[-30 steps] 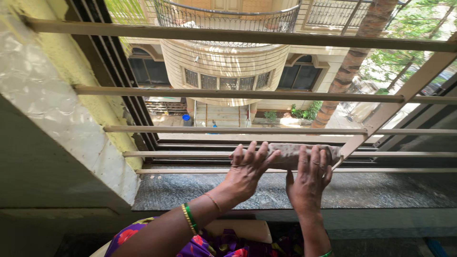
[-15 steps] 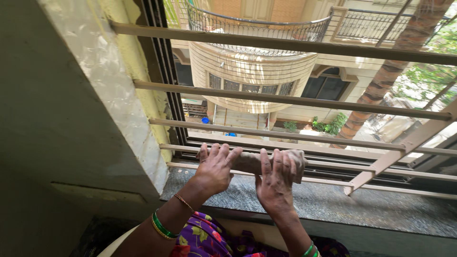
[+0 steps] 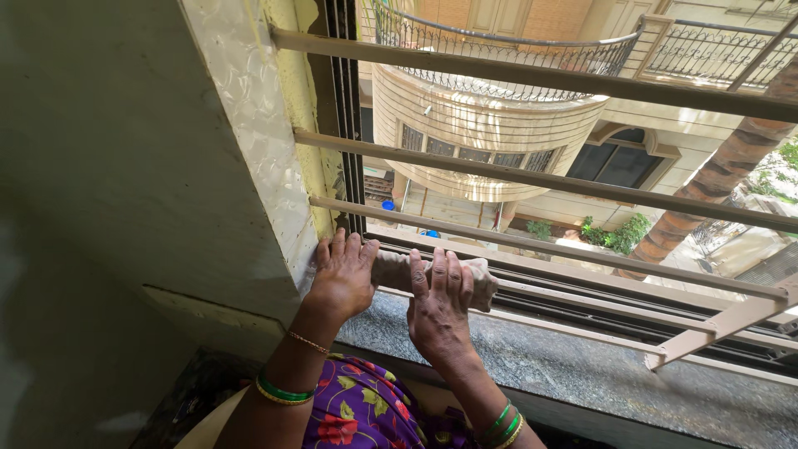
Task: The person wipes the horizontal metal bars of a window grille using a patterned cloth. They systematically clean each bar from one side to the other, occasionally adjusting the cloth to use a cleaner section.
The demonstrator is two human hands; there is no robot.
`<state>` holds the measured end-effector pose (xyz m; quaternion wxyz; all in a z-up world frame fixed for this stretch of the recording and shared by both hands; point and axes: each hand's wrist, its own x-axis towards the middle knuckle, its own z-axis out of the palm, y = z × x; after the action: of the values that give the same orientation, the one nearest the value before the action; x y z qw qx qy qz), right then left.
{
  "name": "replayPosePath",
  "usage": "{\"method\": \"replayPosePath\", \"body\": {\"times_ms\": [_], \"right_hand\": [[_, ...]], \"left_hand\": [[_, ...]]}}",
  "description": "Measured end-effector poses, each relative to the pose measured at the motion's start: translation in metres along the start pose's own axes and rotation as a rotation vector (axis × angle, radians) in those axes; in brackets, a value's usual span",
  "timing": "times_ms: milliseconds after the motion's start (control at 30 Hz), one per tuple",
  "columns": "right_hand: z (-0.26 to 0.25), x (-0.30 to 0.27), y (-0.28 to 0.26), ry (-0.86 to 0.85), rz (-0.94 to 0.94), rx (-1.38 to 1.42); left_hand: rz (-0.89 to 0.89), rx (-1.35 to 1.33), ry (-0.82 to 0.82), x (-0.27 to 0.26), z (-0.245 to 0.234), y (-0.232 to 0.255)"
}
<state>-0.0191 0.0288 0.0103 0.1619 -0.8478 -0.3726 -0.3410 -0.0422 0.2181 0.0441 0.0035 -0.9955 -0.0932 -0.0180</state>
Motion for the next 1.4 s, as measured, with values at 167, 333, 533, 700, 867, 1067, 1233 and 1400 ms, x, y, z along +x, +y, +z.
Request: {"method": "replayPosePath", "body": {"times_ms": [167,333,533,700,867,1067,1233,1400], "right_hand": [[-0.002,-0.003,0.017,-0.043,-0.020,0.002],[-0.012,-0.023,0.047,-0.004,0.057,-0.014],[-0.025,-0.053,0.096,0.002,0.160,-0.136],[-0.041,-0.078,0.135,0.007,0.236,-0.229],[-0.057,-0.097,0.172,-0.011,0.308,-0.331],[-0.085,-0.117,0.203,0.024,0.409,-0.350],[-0.101,-0.131,0.232,0.019,0.469,-0.463],[-0.104,-0.138,0.233,0.163,0.495,-0.341]], "left_hand": [[-0.030,-0.023,-0.078,-0.004,-0.011,0.011],[0.062,0.026,-0.203,-0.006,-0.024,0.049],[0.320,0.036,-0.077,-0.018,-0.013,0.092],[0.480,-0.001,0.072,-0.017,0.002,0.126],[0.565,-0.106,0.168,-0.012,0.017,0.167],[0.630,-0.039,0.275,-0.004,0.029,0.214],[0.739,-0.220,0.444,-0.005,0.031,0.232],[0.781,-0.417,0.536,0.009,0.022,0.220]]}}
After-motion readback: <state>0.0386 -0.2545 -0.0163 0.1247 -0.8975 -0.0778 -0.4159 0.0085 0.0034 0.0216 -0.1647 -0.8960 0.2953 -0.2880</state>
